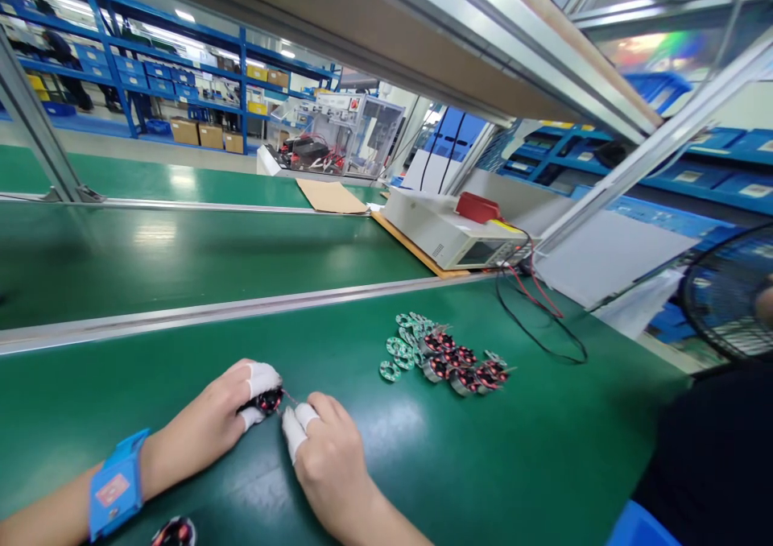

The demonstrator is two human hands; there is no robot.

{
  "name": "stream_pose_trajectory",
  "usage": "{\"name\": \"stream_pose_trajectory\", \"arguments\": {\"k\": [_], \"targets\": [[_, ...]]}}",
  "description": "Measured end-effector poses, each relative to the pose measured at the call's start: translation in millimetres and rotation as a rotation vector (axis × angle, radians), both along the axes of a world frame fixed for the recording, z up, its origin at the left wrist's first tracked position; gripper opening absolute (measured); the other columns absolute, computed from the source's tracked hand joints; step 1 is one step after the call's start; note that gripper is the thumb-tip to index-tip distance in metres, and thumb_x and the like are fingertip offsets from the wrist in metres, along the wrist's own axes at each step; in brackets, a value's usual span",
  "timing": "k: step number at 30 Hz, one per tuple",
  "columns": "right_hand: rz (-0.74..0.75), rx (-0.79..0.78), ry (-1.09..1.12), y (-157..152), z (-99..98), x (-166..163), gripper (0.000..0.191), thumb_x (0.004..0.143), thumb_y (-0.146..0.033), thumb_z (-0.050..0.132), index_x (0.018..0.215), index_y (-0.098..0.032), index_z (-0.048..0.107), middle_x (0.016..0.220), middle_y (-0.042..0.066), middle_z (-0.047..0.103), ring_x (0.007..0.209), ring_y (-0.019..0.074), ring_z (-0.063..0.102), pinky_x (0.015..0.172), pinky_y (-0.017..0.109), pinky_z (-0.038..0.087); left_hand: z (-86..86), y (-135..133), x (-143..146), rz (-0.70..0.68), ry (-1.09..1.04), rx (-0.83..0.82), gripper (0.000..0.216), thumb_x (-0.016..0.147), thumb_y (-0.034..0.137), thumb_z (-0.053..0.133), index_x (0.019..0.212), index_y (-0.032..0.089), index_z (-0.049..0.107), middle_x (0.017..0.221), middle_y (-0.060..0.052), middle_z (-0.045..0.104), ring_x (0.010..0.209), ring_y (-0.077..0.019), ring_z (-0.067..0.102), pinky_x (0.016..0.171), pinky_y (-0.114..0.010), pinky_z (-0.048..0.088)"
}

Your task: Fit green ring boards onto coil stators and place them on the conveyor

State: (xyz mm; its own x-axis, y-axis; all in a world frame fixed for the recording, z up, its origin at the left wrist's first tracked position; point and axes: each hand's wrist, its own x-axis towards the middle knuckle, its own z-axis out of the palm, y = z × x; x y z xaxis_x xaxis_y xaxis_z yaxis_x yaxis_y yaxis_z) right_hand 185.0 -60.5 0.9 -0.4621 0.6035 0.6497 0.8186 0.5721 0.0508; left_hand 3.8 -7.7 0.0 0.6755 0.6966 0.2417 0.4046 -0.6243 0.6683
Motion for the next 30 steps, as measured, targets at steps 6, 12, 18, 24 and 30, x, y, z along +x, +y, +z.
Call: {"name": "stream_pose_trajectory", "arguments": {"k": [6, 12, 18, 24, 30], "targets": [[0.017, 0.057, 0.043, -3, 1.7, -17, 0.036, 0.09, -0.007, 0.034, 0.067, -0.014, 0.061, 0.058, 0.005, 0.057, 0.066, 0.0179, 0.05, 0.06, 0.028, 0.041, 5.8, -12, 10, 0.125, 0.188, 0.179, 0.04, 0.071, -0.008, 0.035, 0.094, 0.016, 0.058, 0.091, -0.006, 0.055, 0.087, -0.02, 0.048, 0.077, -0.032, 0.047], [-0.026, 0.046, 0.05, 2, 13.2, -14, 0.034, 0.084, -0.005, 0.041, 0.056, -0.018, 0.056, 0.053, 0.004, 0.054, 0.059, 0.0166, 0.051, 0.054, 0.028, 0.04, 14.2, -13, 8, 0.029, 0.223, 0.171, 0.026, 0.08, 0.0, 0.04, 0.082, 0.017, 0.06, 0.089, -0.006, 0.058, 0.084, -0.0194, 0.05, 0.074, -0.03, 0.045], [0.08, 0.013, 0.042, -2, 4.0, -3, 0.024, 0.088, -0.01, 0.042, 0.078, -0.015, 0.064, 0.06, 0.005, 0.059, 0.065, 0.0174, 0.056, 0.057, 0.027, 0.045, 23.8, 13, -4, -0.021, -0.08, -0.28, 0.02, 0.065, 0.012, 0.066, 0.084, 0.018, 0.065, 0.083, 0.002, 0.064, 0.076, -0.0142, 0.058, 0.07, -0.022, 0.045], [-0.027, -0.227, 0.032, 0, 7.4, 29, 0.036, 0.093, -0.028, 0.035, 0.078, -0.019, 0.066, 0.065, 0.005, 0.066, 0.06, 0.0152, 0.06, 0.054, 0.024, 0.045, 11.1, 19, -6, -0.077, -0.061, -0.395, 0.042, 0.064, 0.009, 0.063, 0.105, 0.019, 0.065, 0.104, -0.003, 0.066, 0.096, -0.0198, 0.059, 0.088, -0.029, 0.045], [-0.902, -0.621, -0.043, 29, 30.7, 106, 0.035, 0.085, -0.04, 0.048, 0.07, -0.015, 0.066, 0.068, 0.016, 0.067, 0.063, 0.0291, 0.065, 0.054, 0.033, 0.043, 14.3, 21, -9, -0.13, -0.061, -0.429, 0.063, 0.061, -0.003, 0.042, 0.119, 0.019, 0.056, 0.125, -0.004, 0.057, 0.115, -0.0186, 0.051, 0.103, -0.034, 0.035]]}}
